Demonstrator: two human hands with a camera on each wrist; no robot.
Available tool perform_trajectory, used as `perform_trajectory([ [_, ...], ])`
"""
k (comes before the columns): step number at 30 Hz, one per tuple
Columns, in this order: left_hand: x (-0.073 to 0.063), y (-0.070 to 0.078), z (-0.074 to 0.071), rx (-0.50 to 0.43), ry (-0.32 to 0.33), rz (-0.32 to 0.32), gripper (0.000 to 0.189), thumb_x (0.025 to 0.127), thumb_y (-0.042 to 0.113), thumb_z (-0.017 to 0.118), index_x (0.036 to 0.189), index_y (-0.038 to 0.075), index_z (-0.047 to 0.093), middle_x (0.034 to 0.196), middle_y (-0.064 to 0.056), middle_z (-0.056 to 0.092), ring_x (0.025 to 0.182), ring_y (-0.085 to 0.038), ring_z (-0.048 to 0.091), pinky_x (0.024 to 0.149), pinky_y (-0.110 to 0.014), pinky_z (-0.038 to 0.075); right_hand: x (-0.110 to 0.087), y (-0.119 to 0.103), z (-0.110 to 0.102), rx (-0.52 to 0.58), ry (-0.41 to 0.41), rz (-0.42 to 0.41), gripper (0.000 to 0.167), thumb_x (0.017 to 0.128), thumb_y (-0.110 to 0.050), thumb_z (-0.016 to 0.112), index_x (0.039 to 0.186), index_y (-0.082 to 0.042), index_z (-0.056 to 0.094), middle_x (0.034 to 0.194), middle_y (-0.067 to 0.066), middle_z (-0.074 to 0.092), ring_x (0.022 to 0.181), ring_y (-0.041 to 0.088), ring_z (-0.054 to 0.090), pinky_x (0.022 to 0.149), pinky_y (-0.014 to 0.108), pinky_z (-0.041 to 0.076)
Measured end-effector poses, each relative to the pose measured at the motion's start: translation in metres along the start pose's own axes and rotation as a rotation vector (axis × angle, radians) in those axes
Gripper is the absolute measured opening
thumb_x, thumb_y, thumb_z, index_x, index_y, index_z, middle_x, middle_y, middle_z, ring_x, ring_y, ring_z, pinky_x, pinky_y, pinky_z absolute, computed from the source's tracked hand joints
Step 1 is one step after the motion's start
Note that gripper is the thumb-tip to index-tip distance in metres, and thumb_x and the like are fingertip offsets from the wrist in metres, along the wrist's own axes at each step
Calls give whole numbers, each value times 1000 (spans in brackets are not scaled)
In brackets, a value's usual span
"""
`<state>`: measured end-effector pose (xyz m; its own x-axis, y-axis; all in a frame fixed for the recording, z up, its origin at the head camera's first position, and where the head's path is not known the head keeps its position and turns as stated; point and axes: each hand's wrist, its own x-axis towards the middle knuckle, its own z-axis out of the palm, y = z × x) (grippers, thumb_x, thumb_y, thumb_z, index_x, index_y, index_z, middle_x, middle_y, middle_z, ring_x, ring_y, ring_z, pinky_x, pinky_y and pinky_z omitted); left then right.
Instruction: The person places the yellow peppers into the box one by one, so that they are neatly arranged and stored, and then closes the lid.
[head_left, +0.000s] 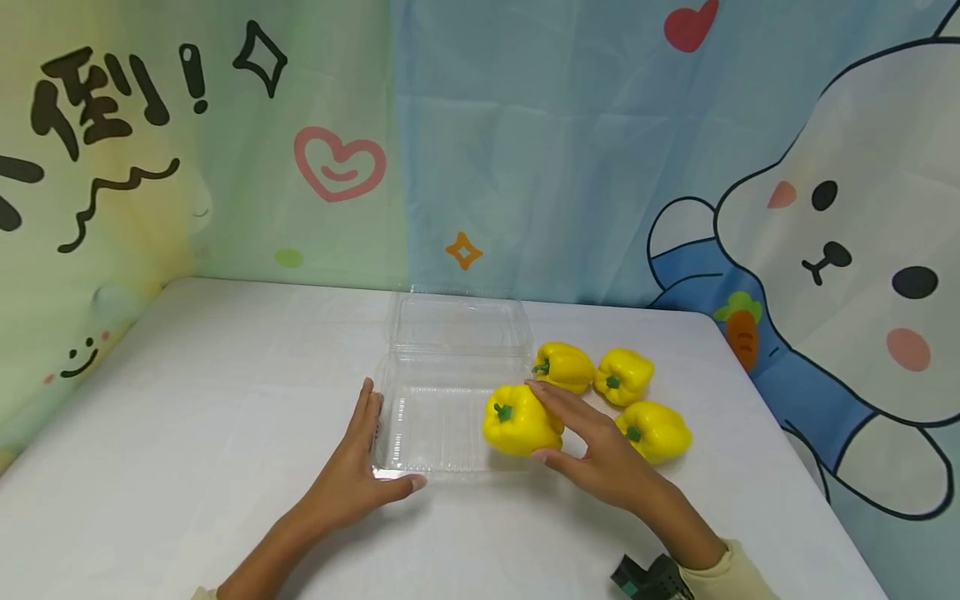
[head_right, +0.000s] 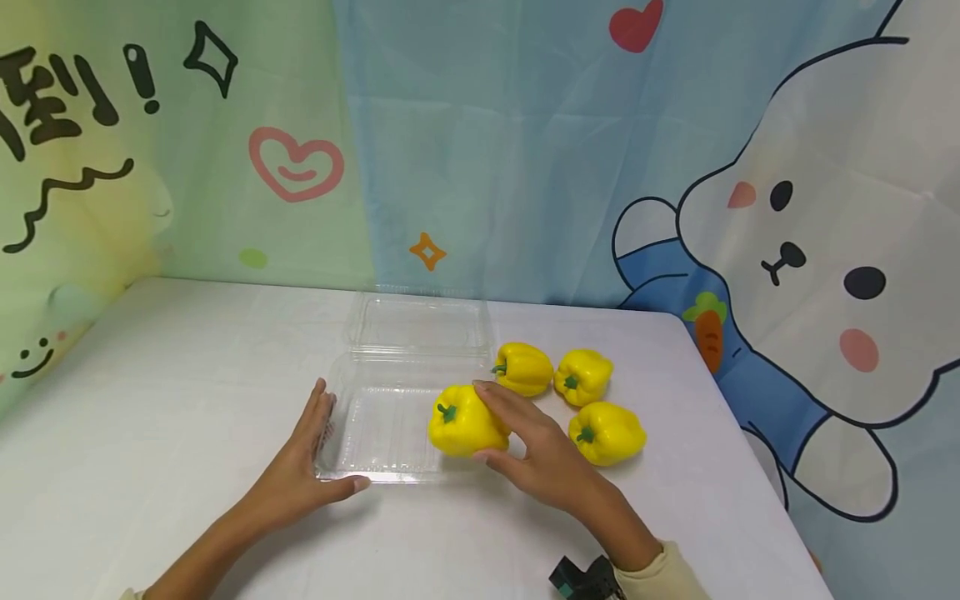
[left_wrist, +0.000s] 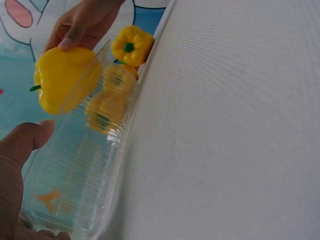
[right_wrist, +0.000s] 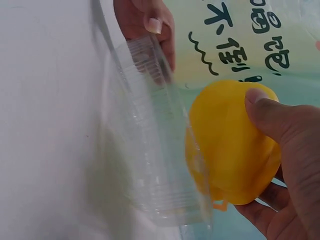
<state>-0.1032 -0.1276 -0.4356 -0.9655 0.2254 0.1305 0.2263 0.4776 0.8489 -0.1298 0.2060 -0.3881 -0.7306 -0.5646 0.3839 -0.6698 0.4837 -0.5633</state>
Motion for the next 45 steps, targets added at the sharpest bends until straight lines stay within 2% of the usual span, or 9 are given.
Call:
perform_trajectory([
  [11,0,-1,1,-27,4,13,125,71,45,85,156,3,2,162,-5,-10,146,-30,5,111,-56,18,0,0,8,-9,-49,-21,71,89,-17,72,151,-10,37,152,5,38,139,21,34,109,24,27],
  [13,0,-1,1,-25,4,13,125,72,45,84,156,4,2,162,-5,-10,146,-29,5,111,-56,18,-1,-2,10,-14,-58,-5,71,90,-18,71,151,-12,36,153,4,37,139,22,34,110,28,28],
  [18,0,0,0,-25,5,12,125,72,45,84,156,5,1,162,-6,-9,146,-30,7,111,-57,18,0,-1,21,28,-86,11,71,92,-22,69,152,-14,33,154,2,35,139,22,34,109,35,31],
  [24,0,0,1,-22,0,12,125,72,45,84,156,6,0,162,-7,-9,146,-31,7,111,-58,18,1,3,31,60,-79,-22,72,89,-19,73,149,-15,34,152,1,38,138,22,37,111,33,30],
  [31,-1,0,1,-33,-4,-3,125,72,47,83,156,9,-1,162,-5,-10,146,-29,7,112,-56,18,1,3,31,39,-100,11,69,90,-22,71,150,-17,38,152,2,38,138,23,36,108,43,33],
  [39,-1,0,1,-2,-9,-1,125,73,50,82,156,6,-1,162,-5,-11,146,-30,5,111,-57,18,3,0,32,40,-143,57,68,93,-28,67,152,-16,36,154,4,34,140,21,32,110,45,31],
  [45,-1,0,3,-3,-8,1,124,74,49,82,155,3,1,162,-5,-10,146,-31,6,111,-56,20,4,-1,35,24,-148,83,63,98,-25,61,153,-13,33,154,2,31,139,22,28,110,48,30],
])
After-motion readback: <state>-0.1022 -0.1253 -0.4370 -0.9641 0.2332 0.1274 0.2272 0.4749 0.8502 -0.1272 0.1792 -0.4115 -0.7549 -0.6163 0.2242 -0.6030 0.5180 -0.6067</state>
